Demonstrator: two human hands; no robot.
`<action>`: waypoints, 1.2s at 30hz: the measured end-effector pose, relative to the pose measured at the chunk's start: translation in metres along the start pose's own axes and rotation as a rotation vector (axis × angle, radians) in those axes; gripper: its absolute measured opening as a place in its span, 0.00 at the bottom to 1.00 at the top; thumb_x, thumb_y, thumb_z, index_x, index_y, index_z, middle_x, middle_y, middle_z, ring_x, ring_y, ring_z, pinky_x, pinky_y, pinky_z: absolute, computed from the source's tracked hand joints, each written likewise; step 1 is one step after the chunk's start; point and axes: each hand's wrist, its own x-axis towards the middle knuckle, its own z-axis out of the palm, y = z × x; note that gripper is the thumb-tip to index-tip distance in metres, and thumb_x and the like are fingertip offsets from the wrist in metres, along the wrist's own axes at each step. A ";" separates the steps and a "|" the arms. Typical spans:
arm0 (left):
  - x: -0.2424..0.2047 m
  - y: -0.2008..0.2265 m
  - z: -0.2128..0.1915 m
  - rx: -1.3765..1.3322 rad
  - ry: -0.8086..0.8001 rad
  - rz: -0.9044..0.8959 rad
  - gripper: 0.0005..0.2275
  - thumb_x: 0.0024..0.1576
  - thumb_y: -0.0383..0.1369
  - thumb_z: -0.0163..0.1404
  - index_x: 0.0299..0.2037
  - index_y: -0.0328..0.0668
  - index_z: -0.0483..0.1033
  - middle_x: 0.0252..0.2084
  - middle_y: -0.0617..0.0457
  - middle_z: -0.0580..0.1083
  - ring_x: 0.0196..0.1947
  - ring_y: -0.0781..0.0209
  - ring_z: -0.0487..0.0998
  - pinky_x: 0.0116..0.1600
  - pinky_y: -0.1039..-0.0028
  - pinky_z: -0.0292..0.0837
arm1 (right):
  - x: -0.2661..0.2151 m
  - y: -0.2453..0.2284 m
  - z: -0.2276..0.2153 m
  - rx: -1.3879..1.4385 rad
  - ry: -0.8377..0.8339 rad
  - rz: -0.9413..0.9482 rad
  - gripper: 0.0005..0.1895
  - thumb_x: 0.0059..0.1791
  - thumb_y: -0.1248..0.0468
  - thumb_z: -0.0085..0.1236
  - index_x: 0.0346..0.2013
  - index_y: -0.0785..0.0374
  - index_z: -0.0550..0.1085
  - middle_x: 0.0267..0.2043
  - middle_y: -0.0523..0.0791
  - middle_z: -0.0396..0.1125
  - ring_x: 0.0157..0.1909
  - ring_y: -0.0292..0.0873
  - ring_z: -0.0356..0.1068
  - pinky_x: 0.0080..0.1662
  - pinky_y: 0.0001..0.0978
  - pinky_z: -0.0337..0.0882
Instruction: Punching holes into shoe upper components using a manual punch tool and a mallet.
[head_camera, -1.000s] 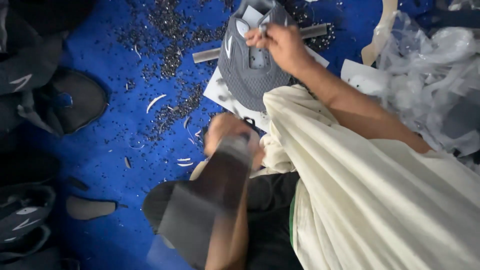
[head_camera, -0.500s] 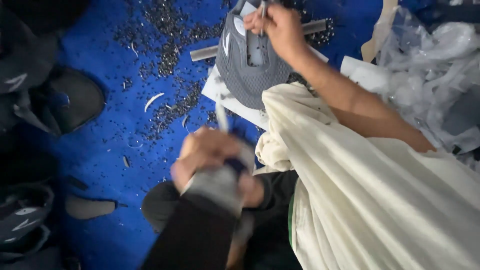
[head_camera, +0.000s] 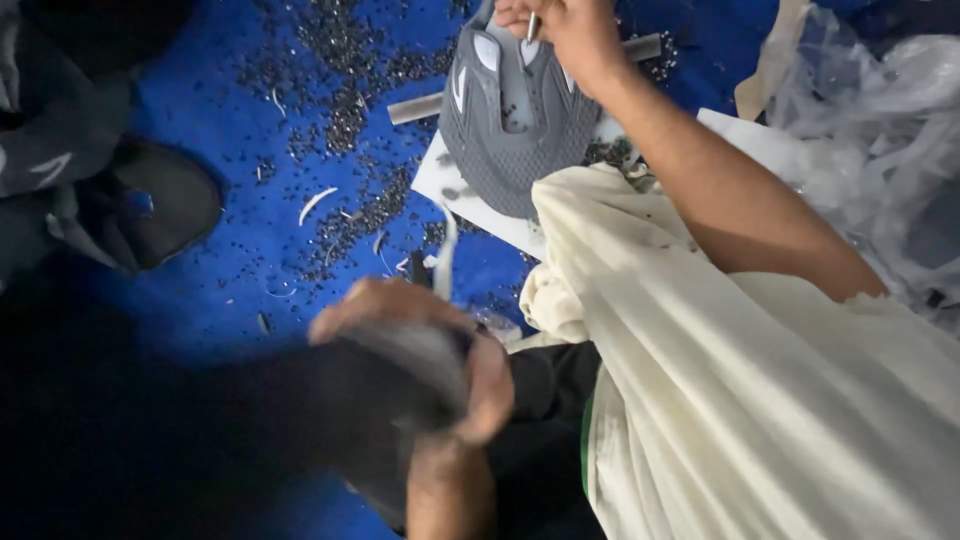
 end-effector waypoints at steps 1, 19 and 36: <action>0.010 0.016 0.002 -0.271 -0.024 0.151 0.19 0.46 0.36 0.65 0.42 0.42 0.69 0.32 0.55 0.74 0.29 0.66 0.76 0.36 0.75 0.75 | -0.002 -0.001 0.004 -0.073 0.024 -0.072 0.09 0.61 0.66 0.47 0.47 0.67 0.76 0.48 0.48 0.76 0.49 0.41 0.79 0.51 0.32 0.80; -0.039 -0.085 -0.009 -0.008 -0.047 -0.261 0.16 0.46 0.33 0.64 0.37 0.36 0.71 0.26 0.56 0.75 0.24 0.69 0.76 0.33 0.76 0.75 | -0.032 -0.020 0.049 -0.023 -0.171 0.004 0.04 0.61 0.72 0.51 0.45 0.72 0.72 0.50 0.51 0.74 0.49 0.41 0.76 0.48 0.30 0.76; -0.036 -0.145 0.027 0.392 -0.202 -0.161 0.18 0.45 0.35 0.68 0.38 0.36 0.74 0.30 0.52 0.77 0.30 0.65 0.78 0.36 0.74 0.74 | -0.049 -0.011 0.050 -0.712 -0.403 -0.429 0.20 0.47 0.78 0.49 0.54 0.75 0.75 0.45 0.55 0.76 0.45 0.46 0.78 0.46 0.36 0.78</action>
